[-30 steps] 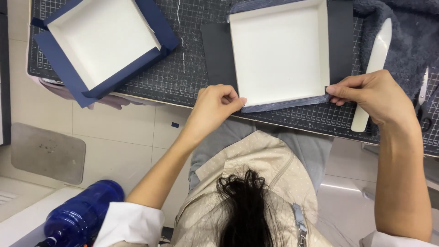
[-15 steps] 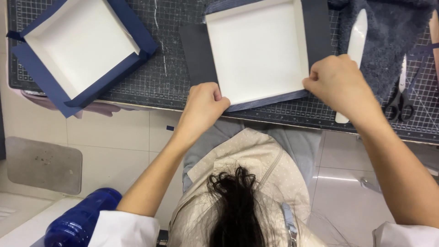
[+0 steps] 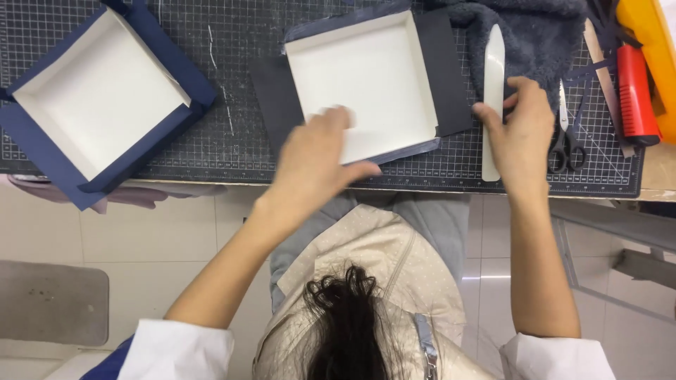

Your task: Assembling and covering gift boxes with decorative paper using glue, a brush, and a bone folder.

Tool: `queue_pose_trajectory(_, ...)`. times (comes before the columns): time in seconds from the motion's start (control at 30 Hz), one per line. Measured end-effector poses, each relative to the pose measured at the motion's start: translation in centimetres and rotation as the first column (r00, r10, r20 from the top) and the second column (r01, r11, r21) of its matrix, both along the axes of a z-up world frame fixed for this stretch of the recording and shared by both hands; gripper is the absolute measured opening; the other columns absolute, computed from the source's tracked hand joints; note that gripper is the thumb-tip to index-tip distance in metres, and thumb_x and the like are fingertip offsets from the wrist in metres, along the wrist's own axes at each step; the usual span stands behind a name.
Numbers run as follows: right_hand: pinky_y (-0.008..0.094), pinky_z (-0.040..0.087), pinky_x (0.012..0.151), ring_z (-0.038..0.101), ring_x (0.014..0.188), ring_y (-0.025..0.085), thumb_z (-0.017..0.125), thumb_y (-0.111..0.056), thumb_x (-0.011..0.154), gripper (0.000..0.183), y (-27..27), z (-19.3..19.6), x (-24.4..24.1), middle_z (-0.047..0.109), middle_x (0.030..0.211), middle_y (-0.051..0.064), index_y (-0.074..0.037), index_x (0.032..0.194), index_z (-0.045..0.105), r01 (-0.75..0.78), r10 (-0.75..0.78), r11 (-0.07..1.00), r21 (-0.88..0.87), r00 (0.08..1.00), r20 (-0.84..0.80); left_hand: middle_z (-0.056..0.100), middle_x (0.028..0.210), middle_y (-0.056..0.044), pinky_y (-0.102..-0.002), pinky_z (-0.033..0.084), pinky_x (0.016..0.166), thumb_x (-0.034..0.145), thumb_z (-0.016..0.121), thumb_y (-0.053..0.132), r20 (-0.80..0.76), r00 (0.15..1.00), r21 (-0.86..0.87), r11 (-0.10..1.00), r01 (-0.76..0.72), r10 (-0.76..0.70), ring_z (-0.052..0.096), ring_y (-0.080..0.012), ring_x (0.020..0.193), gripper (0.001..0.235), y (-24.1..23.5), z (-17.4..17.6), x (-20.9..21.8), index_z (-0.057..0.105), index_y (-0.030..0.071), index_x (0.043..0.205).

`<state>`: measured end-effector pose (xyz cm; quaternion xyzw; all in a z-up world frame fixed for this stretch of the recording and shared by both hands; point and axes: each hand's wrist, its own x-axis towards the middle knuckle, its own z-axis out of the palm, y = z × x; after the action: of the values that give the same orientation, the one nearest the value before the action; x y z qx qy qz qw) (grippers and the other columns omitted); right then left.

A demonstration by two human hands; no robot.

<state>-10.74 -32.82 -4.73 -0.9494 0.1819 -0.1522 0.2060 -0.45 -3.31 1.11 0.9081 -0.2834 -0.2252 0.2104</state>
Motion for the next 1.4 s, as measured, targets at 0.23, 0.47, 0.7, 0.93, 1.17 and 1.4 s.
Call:
queue_pose_trajectory(0.23,0.029,0.055,0.059,0.062,0.065,0.019,0.058,0.005,0.103,0.038,4.4,5.7,-2.8,0.061,0.105,0.02,0.005,0.139,0.048,-0.005,-0.051,0.908,0.418,0.991,0.123,0.056,0.103,-0.022,-0.046,0.042,0.064,0.078,0.049,-0.015,-0.139,0.927,-0.4,0.876,0.268,-0.347,0.058,-0.035,0.077,0.054,-3.6,-2.1,0.6,0.032,0.007,0.125)
queue_pose_trajectory(0.47,0.032,0.044,0.042,0.062,0.045,0.023,0.07,-0.006,0.093,0.048,8.1,-0.4,-7.7,0.068,0.065,0.015,-0.004,0.14,0.062,-0.126,0.098,0.915,0.383,0.991,0.091,0.066,0.112,-0.029,-0.052,0.057,0.093,0.079,0.075,-0.005,-0.448,0.761,-0.615,0.779,0.118,-0.469,0.068,-0.0453,0.109,0.068,-4.9,-6.3,3.4,0.031,0.006,0.129)
queue_pose_trajectory(0.7,0.036,0.053,0.066,0.068,0.074,0.03,0.06,-0.031,0.091,0.054,16.4,6.5,-3.7,0.072,0.106,0.02,-0.013,0.142,0.061,0.286,-0.244,0.722,0.63,0.957,-0.156,0.06,0.131,-0.026,-0.043,0.047,0.109,0.08,0.048,0.057,-0.734,0.533,-0.556,0.823,-0.116,-0.421,0.06,-0.0354,0.126,0.074,-5.2,-3.7,4.9,0.037,0.003,0.129)
queue_pose_trajectory(0.93,0.031,0.062,0.076,0.071,0.081,0.017,0.057,0.013,0.091,0.068,17.9,-0.1,-7.6,0.075,0.103,0.012,-0.016,0.151,0.042,-0.229,0.228,0.903,0.362,0.973,0.045,0.053,0.146,-0.028,-0.044,0.036,0.117,0.065,0.017,0.077,-0.933,0.232,-0.337,0.893,-0.299,-0.275,0.05,-0.0367,0.14,0.113,-5.5,-1.7,5.5,0.029,-0.002,0.144)
queue_pose_trajectory(1.17,0.043,0.058,0.077,0.074,0.087,0.031,0.057,0.0,0.109,0.042,6.4,0.9,-5.6,0.075,0.103,0.023,-0.003,0.149,0.05,-0.011,0.011,1.0,-0.015,0.999,0.042,0.047,0.135,-0.013,-0.035,0.046,0.111,0.068,0.03,0.079,-0.795,0.433,-0.488,0.872,-0.04,-0.425,0.061,-0.0234,0.126,0.095,-4.6,-2.1,4.5,0.026,0.008,0.132)
queue_pose_trajectory(1.4,0.046,0.045,0.067,0.063,0.068,0.032,0.054,-0.016,0.115,0.028,-0.2,2.7,-2.4,0.066,0.075,0.018,0.0,0.136,0.065,0.015,-0.009,0.995,-0.098,0.998,0.069,0.06,0.134,-0.014,-0.035,0.048,0.103,0.082,0.026,0.066,-0.746,0.575,-0.29,0.941,0.173,-0.335,0.064,-0.023,0.118,0.079,-4.3,1.3,6.1,0.033,0.011,0.138)
